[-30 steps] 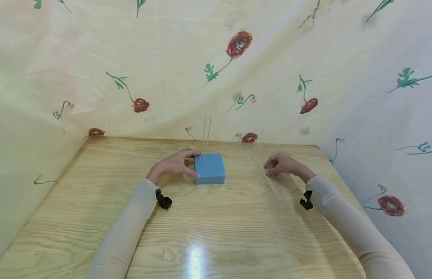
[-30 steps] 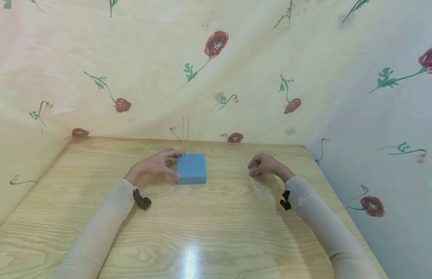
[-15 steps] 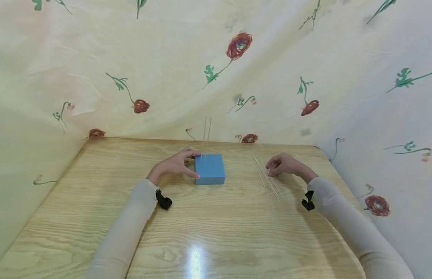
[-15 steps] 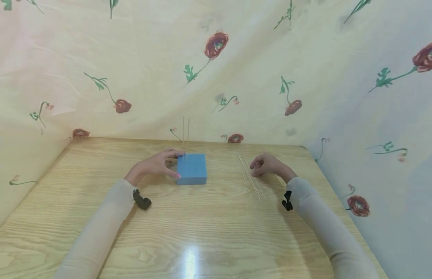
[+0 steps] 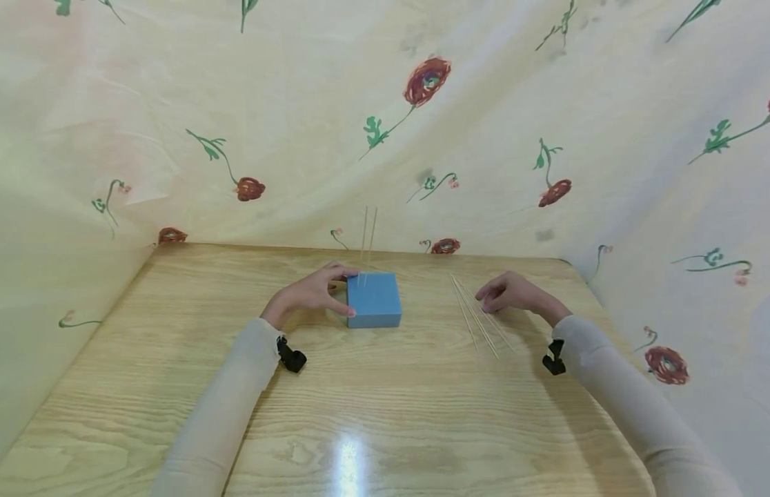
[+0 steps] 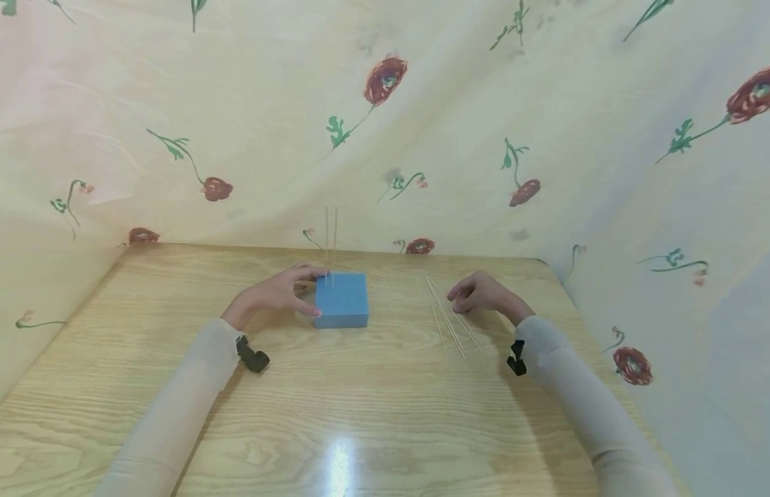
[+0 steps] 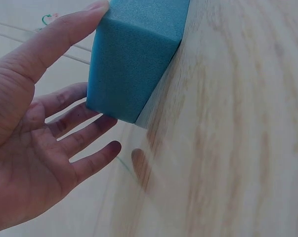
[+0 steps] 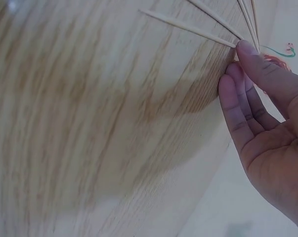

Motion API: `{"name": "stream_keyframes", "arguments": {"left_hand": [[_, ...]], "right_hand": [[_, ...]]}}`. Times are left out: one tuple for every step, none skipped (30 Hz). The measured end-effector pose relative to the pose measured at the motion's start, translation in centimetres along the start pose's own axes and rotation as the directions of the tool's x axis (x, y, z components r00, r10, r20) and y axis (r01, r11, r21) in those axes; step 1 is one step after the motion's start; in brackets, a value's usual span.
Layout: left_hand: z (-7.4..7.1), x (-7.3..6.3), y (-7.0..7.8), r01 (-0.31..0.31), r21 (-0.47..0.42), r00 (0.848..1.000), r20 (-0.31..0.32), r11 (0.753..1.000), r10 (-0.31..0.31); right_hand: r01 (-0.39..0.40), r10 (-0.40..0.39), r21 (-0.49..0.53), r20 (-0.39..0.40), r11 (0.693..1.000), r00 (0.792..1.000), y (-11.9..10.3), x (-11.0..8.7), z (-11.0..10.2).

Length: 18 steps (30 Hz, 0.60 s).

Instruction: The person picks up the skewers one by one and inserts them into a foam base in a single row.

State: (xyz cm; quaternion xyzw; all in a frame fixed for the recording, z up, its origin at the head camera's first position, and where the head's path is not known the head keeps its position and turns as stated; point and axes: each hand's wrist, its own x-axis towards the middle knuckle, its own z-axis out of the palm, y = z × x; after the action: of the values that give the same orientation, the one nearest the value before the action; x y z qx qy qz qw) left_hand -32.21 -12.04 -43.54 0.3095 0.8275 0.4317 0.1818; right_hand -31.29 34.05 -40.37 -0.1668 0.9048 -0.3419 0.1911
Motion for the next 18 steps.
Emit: {"name": "stream_keyframes", "arguments": {"left_hand": [[-0.02, -0.01, 0.02, -0.001, -0.002, 1.000, 0.000, 1.000, 0.001], [-0.03, -0.03, 0.04, -0.001, -0.002, 1.000, 0.000, 1.000, 0.001], [-0.03, -0.03, 0.05, 0.000, -0.003, 1.000, 0.000, 1.000, 0.000], [-0.03, -0.03, 0.06, 0.000, -0.006, 1.000, -0.001, 1.000, 0.000], [-0.04, -0.03, 0.05, 0.001, -0.008, 1.000, -0.001, 1.000, -0.001], [-0.04, -0.03, 0.05, 0.002, -0.010, 1.000, -0.001, 1.000, -0.002], [-0.04, -0.04, 0.04, 0.003, -0.014, 1.000, -0.001, 1.000, -0.003], [-0.03, -0.04, 0.03, 0.005, -0.017, 1.000, 0.000, 1.000, -0.005], [-0.03, -0.05, 0.02, 0.005, -0.020, 1.000, 0.001, 1.000, -0.005], [-0.02, -0.06, 0.01, 0.005, -0.021, 1.000, 0.001, 1.000, -0.005], [-0.01, -0.06, 0.01, 0.005, -0.021, 1.000, 0.002, 1.000, -0.005], [0.00, -0.07, 0.01, 0.004, -0.019, 1.000, 0.002, 1.000, -0.004], [0.02, -0.08, 0.00, 0.004, -0.018, 1.000, 0.002, 1.000, -0.003], [0.03, -0.09, 0.00, 0.003, -0.017, 1.000, 0.002, 1.000, -0.003], [0.04, -0.10, 0.00, 0.004, -0.016, 1.000, 0.001, 1.000, -0.004], [0.05, -0.11, -0.01, 0.006, -0.016, 1.000, 0.000, 1.000, -0.006], [0.05, -0.12, -0.01, 0.008, -0.017, 1.000, -0.001, 1.000, -0.008], [0.06, -0.13, -0.02, 0.010, -0.016, 1.000, -0.002, 1.000, -0.010]], "right_hand": [[0.002, -0.002, -0.002, 0.001, 1.000, 1.000, -0.04, -0.06, -0.02], [0.001, -0.001, -0.004, 0.002, 1.000, 1.000, -0.11, -0.10, -0.02], [0.001, 0.000, -0.009, 0.002, 1.000, 1.000, -0.12, -0.12, -0.03], [-0.001, 0.001, -0.015, 0.002, 1.000, 1.000, -0.20, -0.15, -0.04], [-0.002, 0.002, -0.022, 0.002, 1.000, 1.000, -0.26, -0.17, -0.03], [-0.009, 0.009, -0.025, 0.003, 1.000, 1.000, -0.25, -0.18, -0.05], [-0.017, 0.017, -0.030, 0.005, 0.999, 1.000, -0.23, -0.19, -0.07], [-0.023, 0.023, -0.034, 0.007, 0.999, 1.000, -0.21, -0.18, -0.08], [-0.023, 0.023, -0.041, 0.011, 0.999, 1.000, -0.13, -0.19, -0.13], [-0.022, 0.022, -0.044, 0.015, 0.999, 1.000, -0.07, -0.20, -0.15], [-0.027, 0.028, -0.044, 0.017, 0.999, 0.999, -0.01, -0.21, -0.17], [-0.030, 0.031, -0.046, 0.018, 0.998, 0.999, 0.06, -0.21, -0.19], [-0.025, 0.026, -0.053, 0.019, 0.998, 0.999, 0.12, -0.21, -0.20], [-0.013, 0.015, -0.060, 0.019, 0.998, 1.000, 0.16, -0.22, -0.20], [-0.007, 0.008, -0.067, 0.018, 0.998, 1.000, 0.19, -0.22, -0.20], [-0.004, 0.005, -0.071, 0.014, 0.997, 1.000, 0.17, -0.23, -0.16], [-0.004, 0.004, -0.077, 0.008, 0.997, 1.000, 0.14, -0.24, -0.13], [0.002, -0.001, -0.081, 0.005, 0.997, 1.000, 0.13, -0.27, -0.11]]}}
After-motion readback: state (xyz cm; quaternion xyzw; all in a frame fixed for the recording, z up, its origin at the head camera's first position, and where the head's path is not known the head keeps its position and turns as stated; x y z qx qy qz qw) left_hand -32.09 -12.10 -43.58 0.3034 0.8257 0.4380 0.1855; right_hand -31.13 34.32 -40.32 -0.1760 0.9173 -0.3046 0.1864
